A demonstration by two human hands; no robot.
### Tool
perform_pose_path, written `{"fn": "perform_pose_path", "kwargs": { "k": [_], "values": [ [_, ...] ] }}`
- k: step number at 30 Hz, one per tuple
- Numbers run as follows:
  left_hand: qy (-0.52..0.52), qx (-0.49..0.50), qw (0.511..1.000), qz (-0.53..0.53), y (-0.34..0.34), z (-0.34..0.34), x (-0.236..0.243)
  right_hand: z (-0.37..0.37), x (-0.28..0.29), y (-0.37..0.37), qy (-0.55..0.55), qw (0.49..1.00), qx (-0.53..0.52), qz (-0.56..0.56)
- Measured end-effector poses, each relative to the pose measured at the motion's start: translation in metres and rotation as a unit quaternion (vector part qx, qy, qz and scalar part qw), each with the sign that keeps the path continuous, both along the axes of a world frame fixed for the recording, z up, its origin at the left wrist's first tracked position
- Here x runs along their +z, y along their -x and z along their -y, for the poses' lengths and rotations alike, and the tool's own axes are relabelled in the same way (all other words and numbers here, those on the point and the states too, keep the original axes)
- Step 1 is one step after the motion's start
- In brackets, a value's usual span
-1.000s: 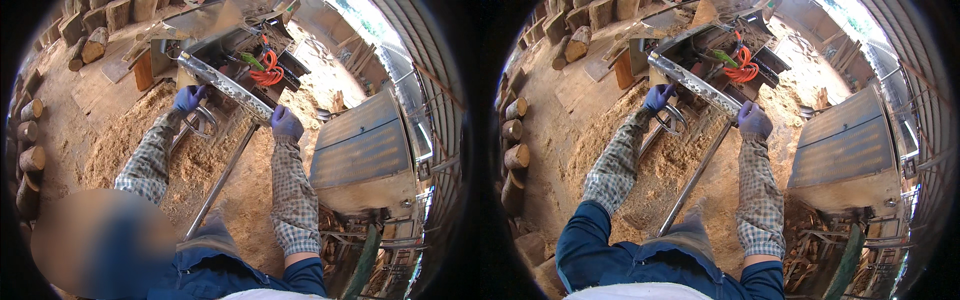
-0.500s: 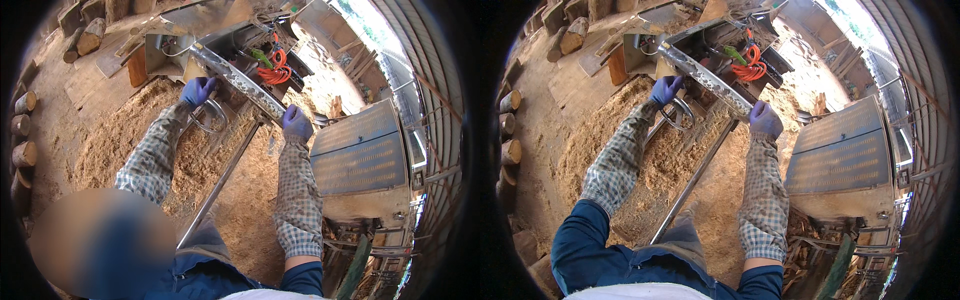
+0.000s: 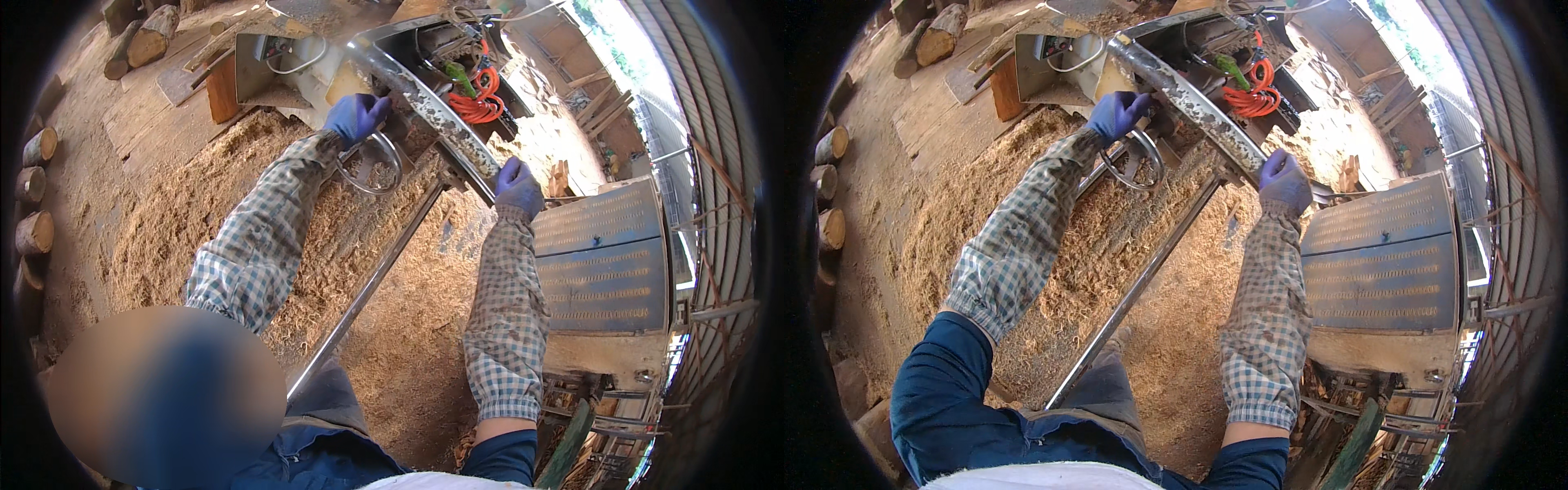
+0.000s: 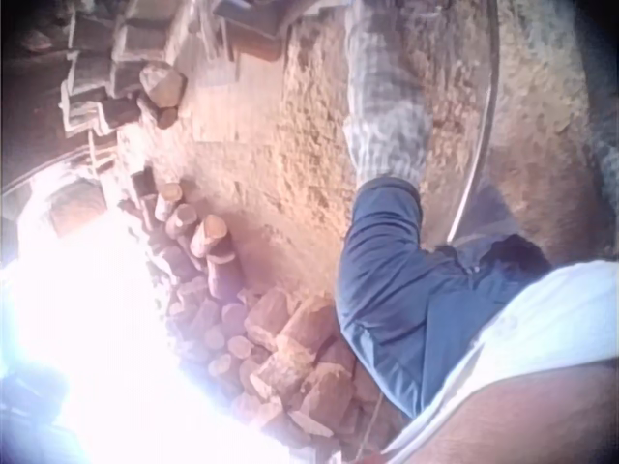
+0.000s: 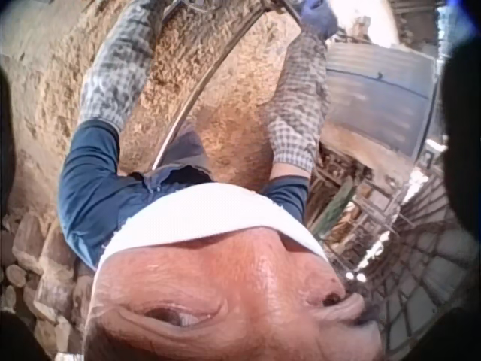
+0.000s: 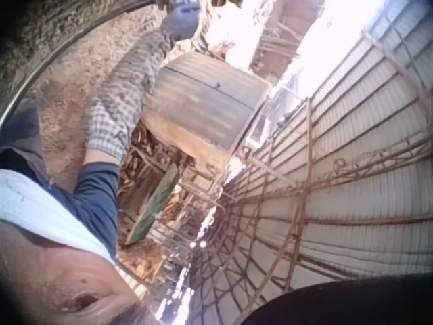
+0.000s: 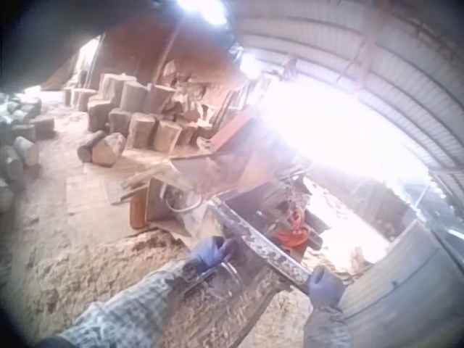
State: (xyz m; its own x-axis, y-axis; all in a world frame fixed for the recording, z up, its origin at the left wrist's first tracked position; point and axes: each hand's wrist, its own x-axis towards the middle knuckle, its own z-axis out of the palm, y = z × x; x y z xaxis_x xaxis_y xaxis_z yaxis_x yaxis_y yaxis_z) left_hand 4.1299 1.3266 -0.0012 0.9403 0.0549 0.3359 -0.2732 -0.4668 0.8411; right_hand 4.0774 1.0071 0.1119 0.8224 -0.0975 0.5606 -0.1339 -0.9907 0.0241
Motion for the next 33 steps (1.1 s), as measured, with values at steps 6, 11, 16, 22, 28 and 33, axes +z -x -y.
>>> {"fn": "perform_pose_path", "kwargs": {
  "k": [6, 11, 16, 22, 28, 33],
  "values": [
    [-0.006, 0.001, 1.000, -0.011, -0.035, 0.011, 0.002, 0.013, -0.002, -0.037, -0.019, 1.000, 0.002, 0.020],
    [-0.005, 0.006, 1.000, -0.003, -0.062, 0.023, 0.005, 0.019, -0.001, -0.062, -0.014, 1.000, -0.015, 0.021],
    [-0.014, 0.008, 1.000, 0.012, -0.092, 0.029, -0.006, 0.023, -0.001, -0.083, -0.009, 0.999, -0.017, 0.030],
    [-0.057, 0.016, 0.998, -0.011, -0.123, 0.041, -0.002, 0.036, 0.001, -0.111, -0.012, 0.999, -0.025, 0.019],
    [-0.026, 0.025, 0.996, 0.080, -0.159, 0.048, -0.017, 0.044, -0.004, -0.138, -0.020, 0.999, -0.028, 0.021],
    [-0.054, 0.035, 0.995, 0.072, -0.185, 0.052, -0.024, 0.052, -0.008, -0.157, -0.008, 0.999, -0.011, 0.051]
  ]
}}
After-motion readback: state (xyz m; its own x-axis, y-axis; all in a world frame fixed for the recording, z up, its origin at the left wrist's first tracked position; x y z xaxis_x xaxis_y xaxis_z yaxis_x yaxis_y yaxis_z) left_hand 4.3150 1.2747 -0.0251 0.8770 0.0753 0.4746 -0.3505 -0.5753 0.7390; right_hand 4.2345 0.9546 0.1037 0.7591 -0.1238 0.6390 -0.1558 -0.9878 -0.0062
